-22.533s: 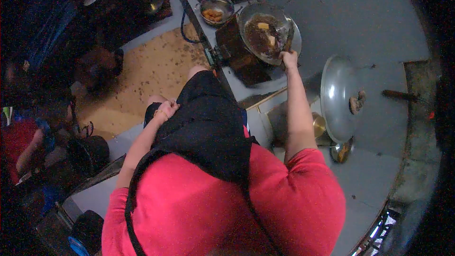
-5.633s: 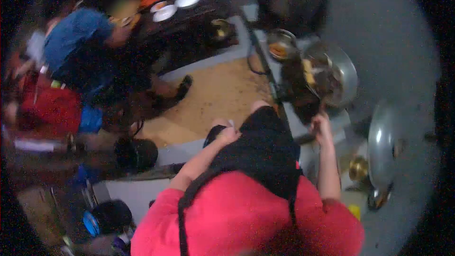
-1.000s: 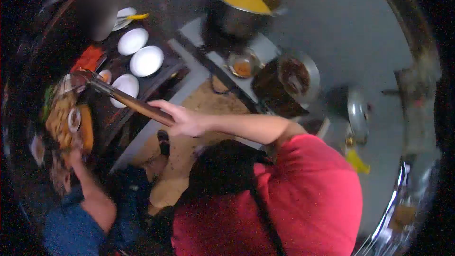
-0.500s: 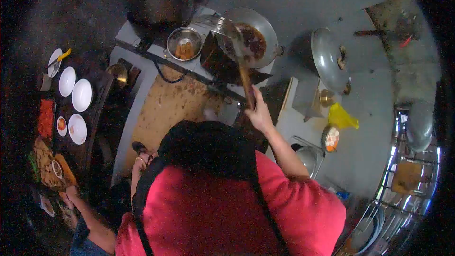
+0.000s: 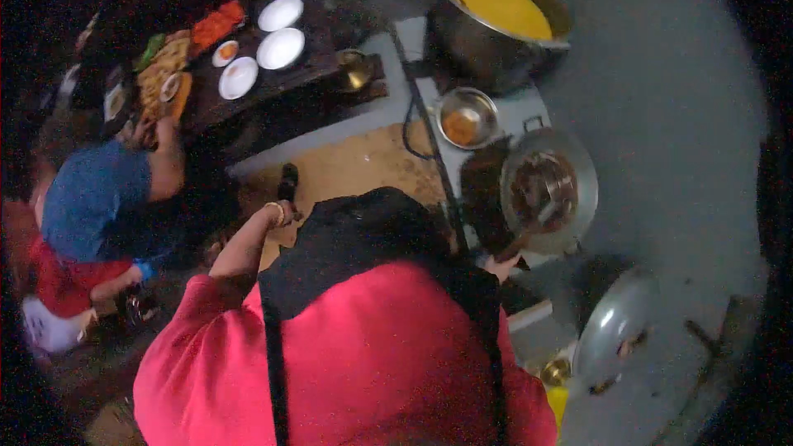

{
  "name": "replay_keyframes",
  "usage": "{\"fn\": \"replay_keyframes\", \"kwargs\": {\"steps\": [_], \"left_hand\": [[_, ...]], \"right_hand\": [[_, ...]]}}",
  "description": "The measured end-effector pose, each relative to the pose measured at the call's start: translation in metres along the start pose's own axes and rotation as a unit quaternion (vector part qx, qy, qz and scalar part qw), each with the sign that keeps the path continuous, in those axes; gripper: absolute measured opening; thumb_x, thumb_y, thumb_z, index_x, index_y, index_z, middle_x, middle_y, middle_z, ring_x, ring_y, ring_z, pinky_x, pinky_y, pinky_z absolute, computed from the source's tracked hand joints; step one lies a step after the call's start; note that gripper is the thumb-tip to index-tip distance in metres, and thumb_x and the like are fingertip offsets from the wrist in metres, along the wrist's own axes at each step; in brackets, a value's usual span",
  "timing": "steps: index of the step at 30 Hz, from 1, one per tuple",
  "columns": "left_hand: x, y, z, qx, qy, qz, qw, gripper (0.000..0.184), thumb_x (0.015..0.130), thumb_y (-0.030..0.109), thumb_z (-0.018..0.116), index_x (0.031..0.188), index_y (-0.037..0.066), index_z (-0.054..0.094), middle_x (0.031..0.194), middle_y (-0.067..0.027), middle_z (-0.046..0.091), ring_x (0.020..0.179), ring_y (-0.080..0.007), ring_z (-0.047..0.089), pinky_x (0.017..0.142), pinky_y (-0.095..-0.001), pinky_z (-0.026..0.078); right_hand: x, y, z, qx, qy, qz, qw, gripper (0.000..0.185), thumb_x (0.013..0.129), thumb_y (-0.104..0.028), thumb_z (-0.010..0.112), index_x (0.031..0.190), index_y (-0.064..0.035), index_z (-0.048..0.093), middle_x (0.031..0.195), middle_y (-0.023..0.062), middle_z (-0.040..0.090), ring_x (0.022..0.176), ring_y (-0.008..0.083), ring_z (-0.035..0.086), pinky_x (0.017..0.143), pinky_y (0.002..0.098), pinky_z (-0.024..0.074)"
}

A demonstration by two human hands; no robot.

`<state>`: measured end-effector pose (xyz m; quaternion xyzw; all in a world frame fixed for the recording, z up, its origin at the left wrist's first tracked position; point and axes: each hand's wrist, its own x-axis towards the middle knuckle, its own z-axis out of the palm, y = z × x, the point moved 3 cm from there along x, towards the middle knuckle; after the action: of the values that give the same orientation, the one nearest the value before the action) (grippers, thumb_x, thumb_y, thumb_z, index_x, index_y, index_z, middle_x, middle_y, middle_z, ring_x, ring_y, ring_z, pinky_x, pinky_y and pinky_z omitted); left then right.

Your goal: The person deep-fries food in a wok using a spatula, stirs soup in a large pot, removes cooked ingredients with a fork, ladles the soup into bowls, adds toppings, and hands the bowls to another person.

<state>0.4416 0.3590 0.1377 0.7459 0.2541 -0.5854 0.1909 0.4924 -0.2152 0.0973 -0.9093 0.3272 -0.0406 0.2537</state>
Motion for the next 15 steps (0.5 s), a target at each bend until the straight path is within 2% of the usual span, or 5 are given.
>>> {"fn": "replay_keyframes", "kwargs": {"steps": [2, 8, 12, 13, 15], "left_hand": [[0.017, -0.036, 0.004, -0.123, 0.067, 0.080, 0.987, 0.030, 0.074, 0.027, 0.053, 0.098, 0.009, 0.056, 0.096, -0.0097, 0.058, 0.083, -0.0204, 0.055, 0.066, -0.0332, 0.044], [0.214, -0.228, -0.017, -0.545, 0.083, 0.368, 0.749, 0.030, 0.081, 0.019, 0.046, 0.106, 0.005, 0.051, 0.094, -0.0063, 0.057, 0.077, -0.0194, 0.054, 0.071, -0.0328, 0.045], [0.081, -0.132, -0.127, -0.715, 0.055, 0.251, 0.650, 0.027, 0.081, 0.019, 0.046, 0.104, 0.006, 0.052, 0.090, -0.0076, 0.058, 0.076, -0.0194, 0.054, 0.069, -0.0327, 0.045], [0.088, -0.121, -0.166, -0.414, 0.118, 0.122, 0.894, 0.030, 0.077, 0.024, 0.050, 0.104, 0.013, 0.054, 0.101, -0.0057, 0.055, 0.087, -0.0191, 0.053, 0.074, -0.0303, 0.044], [0.145, -0.120, -0.241, 0.034, 0.172, -0.013, 0.984, 0.032, 0.073, 0.030, 0.054, 0.103, 0.019, 0.057, 0.110, -0.0043, 0.054, 0.097, -0.0195, 0.053, 0.078, -0.0286, 0.044]], "right_hand": [[0.046, 0.231, 0.180, -0.123, -0.003, -0.168, 0.978, 0.048, 0.071, -0.016, 0.052, 0.113, 0.0048, 0.041, 0.098, 0.0219, 0.055, 0.084, 0.0391, 0.053, 0.080, 0.0432, 0.0403], [0.007, 0.066, 0.108, -0.156, -0.087, 0.082, 0.981, 0.039, 0.075, -0.018, 0.049, 0.108, 0.0028, 0.045, 0.092, 0.0206, 0.056, 0.080, 0.0366, 0.054, 0.075, 0.0416, 0.0415], [0.009, -0.002, 0.148, -0.172, -0.129, 0.099, 0.972, 0.033, 0.078, -0.019, 0.048, 0.105, 0.0014, 0.048, 0.088, 0.0197, 0.057, 0.077, 0.0350, 0.055, 0.072, 0.0406, 0.0423], [0.013, -0.026, 0.162, -0.169, -0.134, 0.096, 0.972, 0.032, 0.079, -0.019, 0.047, 0.104, 0.0011, 0.049, 0.087, 0.0195, 0.057, 0.077, 0.0346, 0.055, 0.071, 0.0403, 0.0425], [0.020, -0.083, 0.188, -0.154, -0.137, 0.084, 0.975, 0.030, 0.080, -0.020, 0.047, 0.102, 0.0004, 0.050, 0.085, 0.0191, 0.057, 0.075, 0.0337, 0.056, 0.070, 0.0398, 0.0429]]}}
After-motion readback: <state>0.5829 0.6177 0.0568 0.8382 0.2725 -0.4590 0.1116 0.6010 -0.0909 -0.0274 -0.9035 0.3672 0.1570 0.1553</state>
